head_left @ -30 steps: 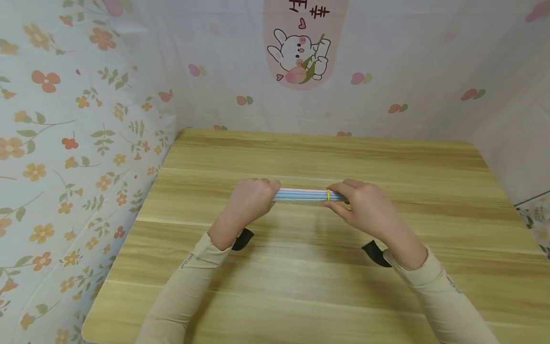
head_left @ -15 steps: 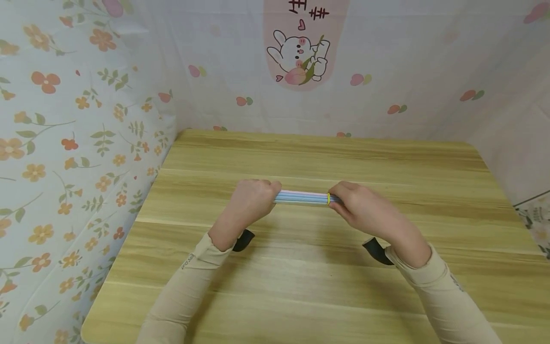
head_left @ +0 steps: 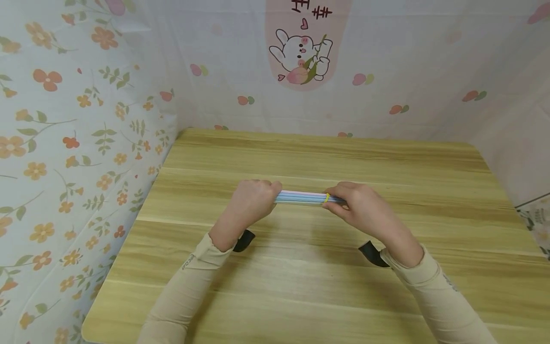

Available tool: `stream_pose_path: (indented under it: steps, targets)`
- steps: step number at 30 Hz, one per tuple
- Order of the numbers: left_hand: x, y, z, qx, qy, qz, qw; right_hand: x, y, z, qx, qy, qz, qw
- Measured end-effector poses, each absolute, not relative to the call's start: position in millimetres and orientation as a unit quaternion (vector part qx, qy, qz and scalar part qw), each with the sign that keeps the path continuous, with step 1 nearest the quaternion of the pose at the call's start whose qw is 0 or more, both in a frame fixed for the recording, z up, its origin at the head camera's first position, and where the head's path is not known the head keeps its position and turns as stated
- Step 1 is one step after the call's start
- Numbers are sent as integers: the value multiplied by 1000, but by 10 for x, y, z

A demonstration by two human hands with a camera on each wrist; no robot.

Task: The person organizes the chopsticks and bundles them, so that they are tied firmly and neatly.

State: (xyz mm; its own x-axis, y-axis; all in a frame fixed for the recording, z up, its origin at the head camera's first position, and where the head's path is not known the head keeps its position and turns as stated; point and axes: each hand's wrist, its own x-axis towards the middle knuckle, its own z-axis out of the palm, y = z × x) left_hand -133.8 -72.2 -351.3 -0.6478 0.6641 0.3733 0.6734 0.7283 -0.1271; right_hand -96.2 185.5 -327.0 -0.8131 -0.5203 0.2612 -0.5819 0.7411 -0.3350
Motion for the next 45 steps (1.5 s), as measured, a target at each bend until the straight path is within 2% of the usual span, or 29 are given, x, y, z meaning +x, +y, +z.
stream_pose_path:
  steps: [9, 19, 30, 45]
  targets:
    - [-1329, -702, -3546, -370, -903, -2, 217, -948, 1798, -3295, 277, -940, 178, 84]
    - [-1318, -660, -3545, -383, -897, 1, 222, -960, 1719, -3346, 285, -943, 95, 141]
    - [-1307, -657, -3518, -372, -907, -14, 198, -950, 1802, -3245, 282, -940, 183, 56]
    - [-1296, -674, -3524, -376, -903, -8, 209, -961, 1704, -3260, 336, -919, 201, 50]
